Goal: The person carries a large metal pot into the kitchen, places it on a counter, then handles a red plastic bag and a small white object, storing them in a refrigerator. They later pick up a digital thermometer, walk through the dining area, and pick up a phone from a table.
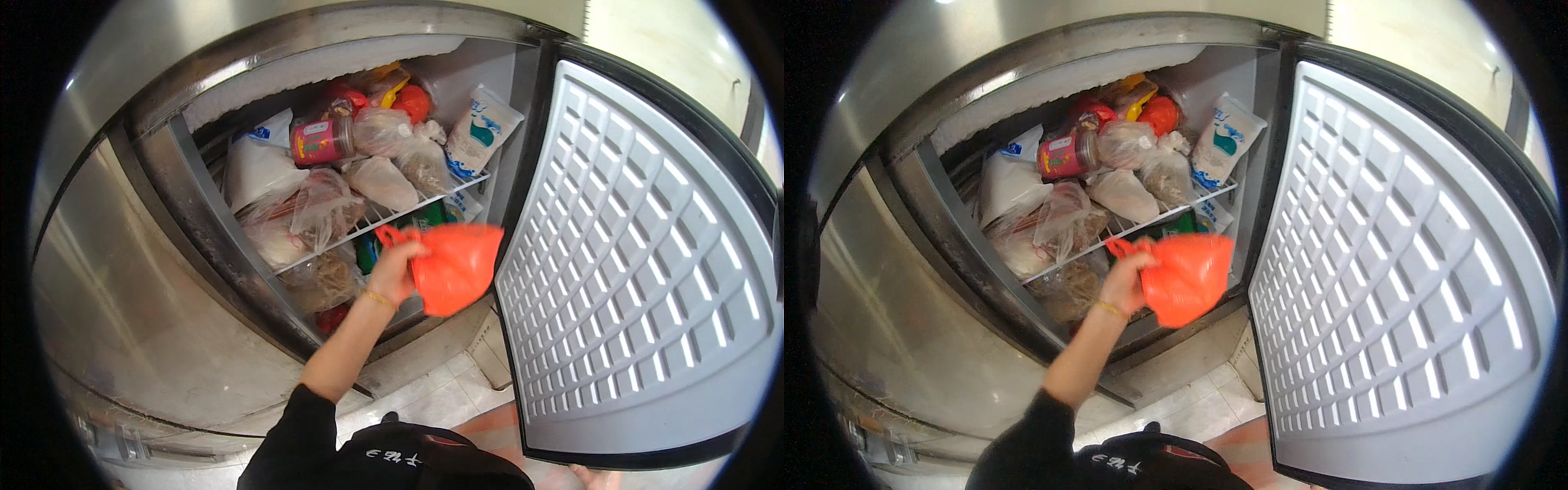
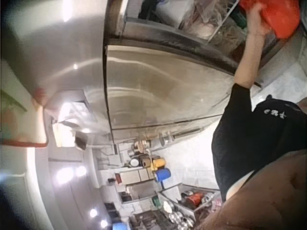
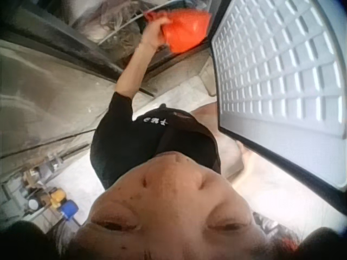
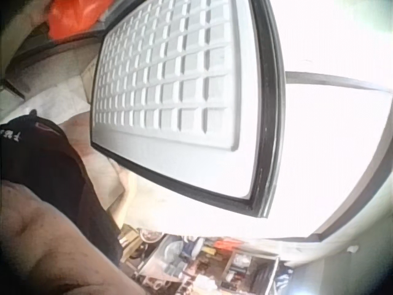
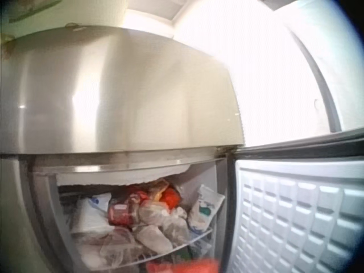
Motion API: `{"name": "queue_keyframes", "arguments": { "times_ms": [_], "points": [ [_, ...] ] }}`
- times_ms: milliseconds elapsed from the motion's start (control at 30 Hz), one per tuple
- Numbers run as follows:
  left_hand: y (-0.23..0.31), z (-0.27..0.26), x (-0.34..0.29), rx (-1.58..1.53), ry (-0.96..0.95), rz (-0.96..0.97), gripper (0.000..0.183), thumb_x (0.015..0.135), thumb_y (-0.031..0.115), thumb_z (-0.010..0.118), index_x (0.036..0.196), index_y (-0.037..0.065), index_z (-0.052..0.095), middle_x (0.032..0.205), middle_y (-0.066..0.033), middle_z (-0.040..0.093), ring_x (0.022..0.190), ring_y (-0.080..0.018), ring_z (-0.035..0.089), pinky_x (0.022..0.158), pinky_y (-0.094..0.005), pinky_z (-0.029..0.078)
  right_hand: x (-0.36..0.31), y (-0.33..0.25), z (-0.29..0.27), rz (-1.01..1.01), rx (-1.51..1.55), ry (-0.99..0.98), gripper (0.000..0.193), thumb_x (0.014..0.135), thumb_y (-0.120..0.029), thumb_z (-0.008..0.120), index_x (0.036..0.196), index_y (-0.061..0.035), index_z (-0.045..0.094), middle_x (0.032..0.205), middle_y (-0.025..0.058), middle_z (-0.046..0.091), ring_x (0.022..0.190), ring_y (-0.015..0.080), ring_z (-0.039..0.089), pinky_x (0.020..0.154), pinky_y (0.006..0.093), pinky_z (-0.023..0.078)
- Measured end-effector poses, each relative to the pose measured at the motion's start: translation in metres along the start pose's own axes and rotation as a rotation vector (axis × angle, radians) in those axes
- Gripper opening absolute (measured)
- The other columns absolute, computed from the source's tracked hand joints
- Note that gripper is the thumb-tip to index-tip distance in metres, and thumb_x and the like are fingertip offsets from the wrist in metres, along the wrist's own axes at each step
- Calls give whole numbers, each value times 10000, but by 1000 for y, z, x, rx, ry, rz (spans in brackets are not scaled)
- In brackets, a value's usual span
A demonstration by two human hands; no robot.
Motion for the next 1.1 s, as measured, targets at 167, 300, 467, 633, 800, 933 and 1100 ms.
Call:
{"name": "queue_keyframes", "arguments": {
  "times_ms": [167, 300, 467, 633, 800, 933, 1100],
  "points": [
    [87, 62, 76, 19, -20, 301, 138, 726, -24, 549, 820, 78, 548, 865, -39, 594, 829, -189, 587, 768, -334, 494, 3, 1, 5, -51, -35, 28, 366, 674, -159, 740, 960, 22, 600, 902, 184, 623, 815, 311, 570, 755, 387, 444],
    [138, 96, 141, 56, 16, 465, 180, 737, -44, 568, 876, 65, 532, 862, -68, 592, 775, -207, 597, 696, -334, 517, 4, 12, 13, -33, 26, -40, 345, 683, -146, 729, 959, 17, 601, 899, 183, 625, 806, 312, 576, 739, 380, 452],
    [145, 91, 197, 260, 146, 560, 273, 743, -47, 578, 980, 45, 477, 848, -105, 572, 653, -228, 595, 553, -329, 537, 5, 5, 10, 15, 166, -65, 349, 681, -141, 728, 969, 10, 601, 909, 183, 626, 816, 314, 581, 740, 377, 450],
    [127, 71, 227, 366, 181, 442, 353, 756, -23, 592, 1063, 16, 421, 945, -141, 541, 679, -242, 599, 560, -346, 555, 5, -3, 10, 15, 77, -101, 335, 709, -189, 707, 979, -15, 610, 901, 180, 627, 806, 311, 583, 733, 373, 451],
    [136, 81, 218, 635, 137, 482, 531, 747, 20, 640, 1206, -16, 377, 1077, -146, 502, 856, -224, 574, 742, -310, 507, 7, -1, 16, -16, 76, -158, 312, 717, -200, 699, 959, -20, 620, 891, 174, 629, 790, 301, 585, 720, 370, 453],
    [133, 96, 186, 936, 65, 664, 647, 720, 80, 663, 1287, 32, 356, 1218, -166, 437, 1035, -245, 511, 860, -324, 441, 11, -3, 19, -51, 70, -202, 295, 723, -209, 693, 944, -25, 627, 883, 168, 631, 778, 294, 586, 710, 367, 455],
    [107, 110, 131, 1786, 20, 994, 642, 722, 175, 612, 1308, 90, 362, 1351, -156, 329, 1190, -313, 398, 969, -401, 348, 15, -4, 20, -86, 51, -265, 276, 731, -220, 685, 924, -30, 636, 873, 162, 634, 762, 284, 588, 697, 364, 457]
  ]
}}
Point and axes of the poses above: each hand's wrist, its own x-axis towards the middle knuckle, its own z-axis out of the palm, y = z × x, the point moved 8 cm from there along x, towards the middle knuckle
